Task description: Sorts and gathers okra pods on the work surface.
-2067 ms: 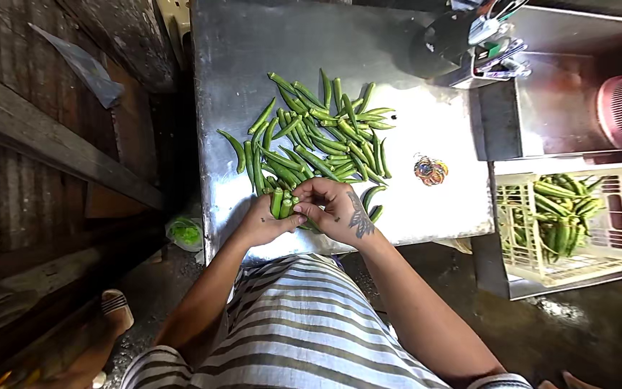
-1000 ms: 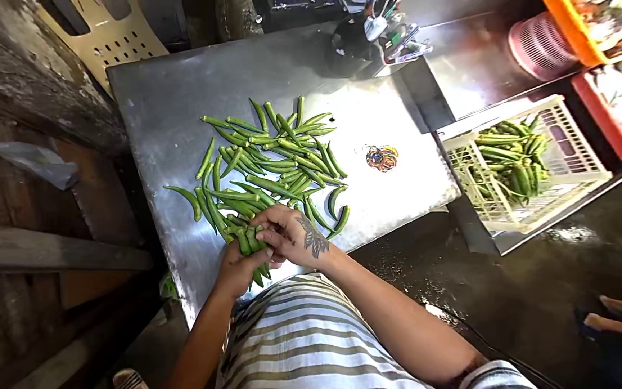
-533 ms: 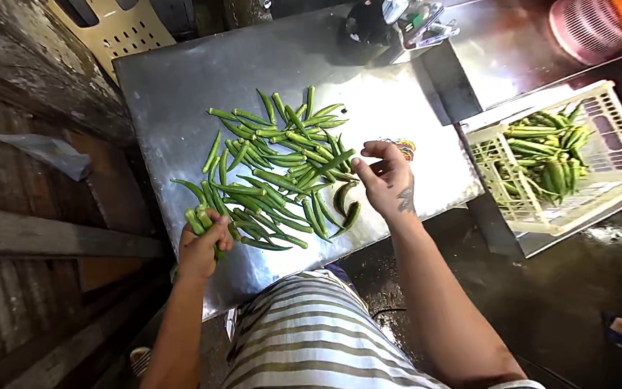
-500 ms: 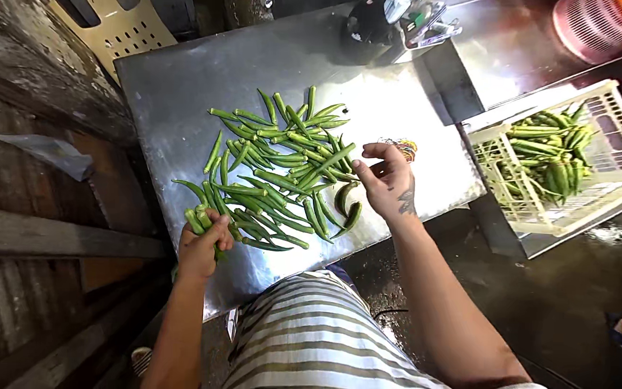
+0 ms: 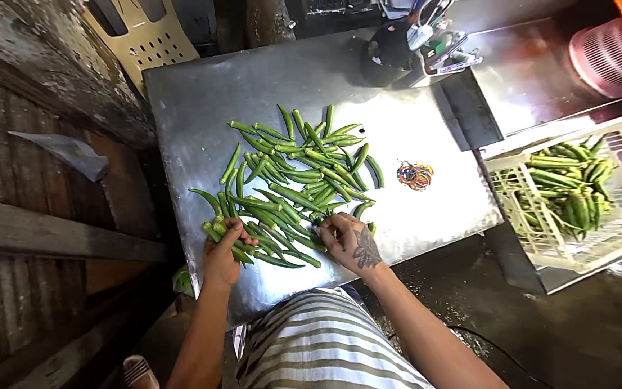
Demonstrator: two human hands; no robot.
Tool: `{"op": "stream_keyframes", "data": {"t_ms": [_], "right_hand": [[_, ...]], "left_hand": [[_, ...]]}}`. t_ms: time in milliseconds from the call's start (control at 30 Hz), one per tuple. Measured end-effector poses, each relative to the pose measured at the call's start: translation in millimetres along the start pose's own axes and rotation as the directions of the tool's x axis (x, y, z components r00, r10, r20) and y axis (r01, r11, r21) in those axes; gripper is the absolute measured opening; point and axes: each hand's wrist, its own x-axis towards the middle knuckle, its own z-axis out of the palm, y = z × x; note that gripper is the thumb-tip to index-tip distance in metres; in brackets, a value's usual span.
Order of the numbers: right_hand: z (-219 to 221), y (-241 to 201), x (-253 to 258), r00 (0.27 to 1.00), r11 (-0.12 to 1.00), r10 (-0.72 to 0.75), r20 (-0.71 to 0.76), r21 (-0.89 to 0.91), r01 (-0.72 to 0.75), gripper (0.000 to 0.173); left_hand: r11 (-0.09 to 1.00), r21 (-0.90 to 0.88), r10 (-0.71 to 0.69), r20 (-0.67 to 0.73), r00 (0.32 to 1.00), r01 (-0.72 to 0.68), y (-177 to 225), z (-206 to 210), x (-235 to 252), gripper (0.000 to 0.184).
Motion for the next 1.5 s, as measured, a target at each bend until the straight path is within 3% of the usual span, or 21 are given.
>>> {"op": "stream_keyframes", "data": {"t_ms": [167,300,367,467,567,667,767,833,900,1000,1133,1200,1333,1433,1500], "right_hand": [[-9.9,-8.5,45.3,0.999,0.999,0.033,-0.023,-0.038,-0.034,0.024],[-8.7,0.4,84.5,0.967,0.956,0.202,0.154,-0.247,-0.160,0.029],[-2.5,5.2,90.6,0.962,0.939,0.222,0.161,-0.300,-0.167,0.029],[2.3,8.1,84.6,0.980,0.931,0.172,0.102,-0.342,-0.128,0.029],[12.3,23.6,75.5,0.999,0.932,0.017,-0.052,-0.361,-0.034,0.023],[4.9,29.4,67.6,0.989,0.969,0.032,-0.144,-0.238,-0.067,0.022],[-18.1,23.3,55.9,0.973,0.976,0.174,-0.154,0.155,-0.151,0.021],[-33.9,11.6,45.4,0.965,0.832,0.262,-0.018,0.510,-0.217,0.018],[-44.4,-9.3,30.8,0.965,0.673,0.235,0.113,0.698,-0.245,0.015],[-34.7,-43.1,9.9,0.989,0.656,0.125,0.073,0.742,-0.138,0.016],[-5.4,-54.1,-6.5,0.980,0.820,0.046,-0.195,0.568,0.075,0.014],[-4.1,-43.5,-8.0,0.971,0.852,0.012,-0.237,0.511,0.114,0.012],[-7.0,-26.4,-15.0,0.940,0.862,-0.091,-0.329,0.447,0.240,0.013],[-15.9,-16.3,-15.2,0.912,0.847,-0.159,-0.379,0.422,0.323,0.015],[-37.5,-9.9,-10.3,0.904,0.826,-0.093,-0.416,0.476,0.304,0.013]], "left_hand": [[1.000,-0.004,-0.013,-0.120,0.993,0.012,9.8,4.0,8.1,0.009],[0.999,0.022,-0.022,-0.157,0.987,0.025,14.9,8.7,12.6,0.008],[0.999,0.033,-0.026,-0.171,0.985,0.032,16.4,9.3,13.9,0.007],[0.999,0.036,-0.029,-0.174,0.984,0.036,16.9,8.5,15.0,0.007],[0.998,0.062,-0.017,-0.176,0.984,0.028,18.2,9.9,16.0,0.006],[0.994,0.111,0.022,-0.114,0.993,-0.009,23.0,14.0,14.5,0.006],[0.991,0.131,0.017,0.045,0.999,-0.023,28.2,23.1,6.2,0.008],[0.990,0.135,-0.058,0.174,0.983,0.035,27.1,36.8,-1.1,0.015],[0.983,0.138,-0.155,0.294,0.943,0.118,18.3,54.8,-7.4,0.024],[0.981,0.106,-0.192,0.406,0.893,0.163,-6.6,81.3,-11.7,0.032],[0.988,-0.002,-0.138,0.443,0.886,0.155,-35.2,104.2,-8.3,0.025],[0.985,0.004,-0.159,0.410,0.898,0.173,-38.6,107.2,-7.6,0.019],[0.976,0.113,-0.218,0.457,0.862,0.186,-38.9,108.7,-9.0,0.020],[0.969,0.231,-0.182,0.416,0.891,0.090,-37.7,111.2,-10.4,0.020],[0.932,0.362,-0.150,0.407,0.901,-0.008,-38.5,115.7,-10.2,0.016]]}}
